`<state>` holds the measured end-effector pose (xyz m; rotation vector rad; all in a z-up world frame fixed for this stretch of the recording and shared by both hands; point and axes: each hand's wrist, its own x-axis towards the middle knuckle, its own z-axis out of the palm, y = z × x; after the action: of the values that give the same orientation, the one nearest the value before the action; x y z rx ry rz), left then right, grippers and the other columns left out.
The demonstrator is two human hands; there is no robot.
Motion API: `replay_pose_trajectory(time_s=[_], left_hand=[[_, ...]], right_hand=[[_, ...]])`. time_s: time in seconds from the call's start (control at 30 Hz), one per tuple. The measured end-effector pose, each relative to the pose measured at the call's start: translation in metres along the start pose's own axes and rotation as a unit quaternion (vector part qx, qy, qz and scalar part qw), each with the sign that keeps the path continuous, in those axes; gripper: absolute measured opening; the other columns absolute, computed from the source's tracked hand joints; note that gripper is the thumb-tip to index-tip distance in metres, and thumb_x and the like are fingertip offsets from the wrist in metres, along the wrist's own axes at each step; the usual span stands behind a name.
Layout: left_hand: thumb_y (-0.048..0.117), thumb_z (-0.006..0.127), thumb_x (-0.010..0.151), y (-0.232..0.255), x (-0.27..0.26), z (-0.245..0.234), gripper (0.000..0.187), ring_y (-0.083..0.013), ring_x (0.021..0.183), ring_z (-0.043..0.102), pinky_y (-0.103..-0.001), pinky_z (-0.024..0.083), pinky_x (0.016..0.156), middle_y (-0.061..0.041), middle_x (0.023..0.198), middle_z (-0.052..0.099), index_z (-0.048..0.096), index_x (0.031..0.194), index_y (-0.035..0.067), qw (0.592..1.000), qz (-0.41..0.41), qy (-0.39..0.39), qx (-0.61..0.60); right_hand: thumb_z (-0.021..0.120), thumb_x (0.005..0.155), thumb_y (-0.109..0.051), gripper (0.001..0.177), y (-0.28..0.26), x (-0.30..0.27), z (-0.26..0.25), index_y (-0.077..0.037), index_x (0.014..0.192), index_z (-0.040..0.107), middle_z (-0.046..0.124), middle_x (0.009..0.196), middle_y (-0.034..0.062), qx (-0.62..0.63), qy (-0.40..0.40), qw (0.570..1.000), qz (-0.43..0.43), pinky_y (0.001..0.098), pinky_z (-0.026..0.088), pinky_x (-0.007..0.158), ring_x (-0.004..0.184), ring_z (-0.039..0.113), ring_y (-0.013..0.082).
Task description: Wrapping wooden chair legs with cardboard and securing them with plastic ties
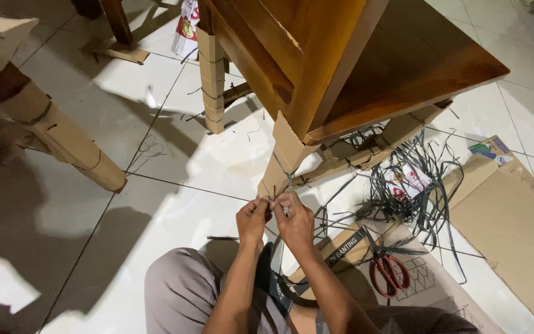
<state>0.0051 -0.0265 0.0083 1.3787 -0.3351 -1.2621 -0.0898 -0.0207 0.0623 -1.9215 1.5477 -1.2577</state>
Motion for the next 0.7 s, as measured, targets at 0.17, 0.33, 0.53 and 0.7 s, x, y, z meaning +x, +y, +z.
replay_pose_trajectory(time_s=[0.17,0.33,0.53,0.7], left_hand=[[0.020,0.073,0.088,-0.018,0.013,-0.005,0.021,-0.0164,0.068,0.060,-0.027,0.052,0.062,-0.010,0.069,0.067,0.074,0.080,0.001,1.000,0.007,0.000,-0.007],[0.019,0.072,0.091,-0.015,0.007,0.000,0.020,-0.0151,0.065,0.057,-0.025,0.050,0.058,-0.010,0.066,0.066,0.075,0.081,0.001,0.999,0.039,0.011,0.011],[0.023,0.073,0.094,-0.015,0.005,-0.005,0.020,-0.0153,0.068,0.058,-0.028,0.048,0.061,-0.009,0.067,0.068,0.075,0.082,0.007,0.995,0.078,0.022,0.061],[0.029,0.069,0.096,-0.001,-0.008,-0.007,0.025,-0.0198,0.067,0.061,-0.036,0.051,0.064,-0.009,0.065,0.069,0.074,0.082,0.008,0.979,0.126,0.038,0.156]], right_hand=[[0.076,0.089,-0.013,0.006,0.006,-0.002,0.001,-0.016,0.094,0.074,0.075,0.079,0.0114,-0.052,-0.011,0.998,-0.035,0.0425,0.060,0.063,0.074,0.075,0.0330],[0.075,0.090,-0.011,0.007,-0.007,-0.001,-0.003,-0.016,0.095,0.076,0.077,0.080,0.0100,-0.084,-0.007,0.994,-0.075,0.0391,0.061,0.063,0.074,0.076,0.0305],[0.073,0.092,-0.015,0.010,-0.004,-0.005,-0.003,-0.021,0.098,0.078,0.074,0.081,0.0062,-0.157,0.006,0.976,-0.149,0.0389,0.060,0.054,0.068,0.073,0.0286],[0.069,0.095,-0.015,0.012,0.004,-0.006,-0.004,-0.019,0.101,0.079,0.070,0.079,0.0039,-0.149,-0.018,0.976,-0.157,0.0366,0.060,0.051,0.066,0.073,0.0260]])
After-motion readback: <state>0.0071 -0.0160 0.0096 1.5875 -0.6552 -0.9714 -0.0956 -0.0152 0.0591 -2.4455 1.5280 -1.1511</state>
